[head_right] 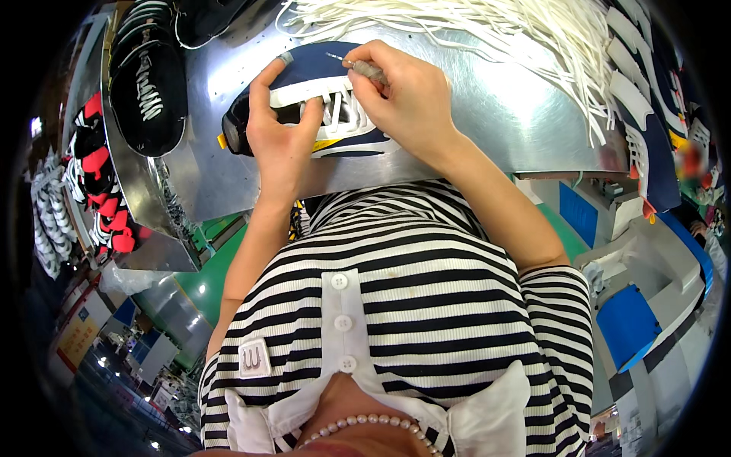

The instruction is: The person threads white laces through the eyelets of a blue and white sneaker upper by hand.

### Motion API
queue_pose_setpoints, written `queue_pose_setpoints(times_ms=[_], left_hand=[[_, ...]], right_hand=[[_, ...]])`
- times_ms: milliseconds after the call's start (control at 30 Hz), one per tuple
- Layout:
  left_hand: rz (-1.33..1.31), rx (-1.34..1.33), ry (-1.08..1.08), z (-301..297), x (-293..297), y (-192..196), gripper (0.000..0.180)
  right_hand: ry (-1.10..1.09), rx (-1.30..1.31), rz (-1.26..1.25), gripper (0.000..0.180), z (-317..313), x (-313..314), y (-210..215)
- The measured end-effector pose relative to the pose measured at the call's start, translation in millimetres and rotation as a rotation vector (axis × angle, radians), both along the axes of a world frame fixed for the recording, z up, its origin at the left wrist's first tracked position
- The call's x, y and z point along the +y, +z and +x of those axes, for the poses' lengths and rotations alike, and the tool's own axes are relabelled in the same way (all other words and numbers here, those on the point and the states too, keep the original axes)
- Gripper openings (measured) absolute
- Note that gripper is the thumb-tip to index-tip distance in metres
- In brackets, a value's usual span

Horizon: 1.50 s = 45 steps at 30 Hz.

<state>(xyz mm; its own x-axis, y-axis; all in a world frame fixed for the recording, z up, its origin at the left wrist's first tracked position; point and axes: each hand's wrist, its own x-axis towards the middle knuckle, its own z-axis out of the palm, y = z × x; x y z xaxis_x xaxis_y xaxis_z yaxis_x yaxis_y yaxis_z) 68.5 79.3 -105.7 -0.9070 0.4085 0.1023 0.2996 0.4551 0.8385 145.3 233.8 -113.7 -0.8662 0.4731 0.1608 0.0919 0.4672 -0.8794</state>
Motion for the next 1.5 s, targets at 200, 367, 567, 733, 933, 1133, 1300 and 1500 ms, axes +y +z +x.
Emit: queue_pose_setpoints(times_ms=[200, 367, 567, 733, 933, 1133, 1300, 1500], left_hand=[[0.241, -0.525, -0.117, -13, -4, 24, 0.050], [0.229, -0.802, -0.280, -22, -23, 43, 0.052], [0.163, -0.780, -0.246, -18, -13, 41, 0.045], [0.263, -0.802, -0.277, -21, -14, 34, 0.038], [0.237, -0.788, -0.251, -18, -14, 31, 0.035], [0.253, -0.709, -0.153, -24, -2, 25, 0.036], [0.266, -0.643, -0.150, -30, 10, 22, 0.040], [-0.079, -0.311, -0.293, -16, -20, 41, 0.045]], right_hand=[[-0.050, 0.084, 0.182, 0.017, -4, -2, -12], [0.022, 0.130, 0.015, 0.022, -7, 7, -12], [0.386, 0.296, 0.303, 0.019, -9, 8, 2], [0.368, 0.255, 0.341, 0.016, -11, 4, 4], [0.391, 0.304, 0.327, 0.020, -13, 7, 1], [0.607, 0.351, -0.245, 0.013, 13, -21, 36], [0.558, 0.112, -0.248, 0.013, 14, -22, 23], [0.211, -0.012, -0.484, 0.016, 43, -15, 6]])
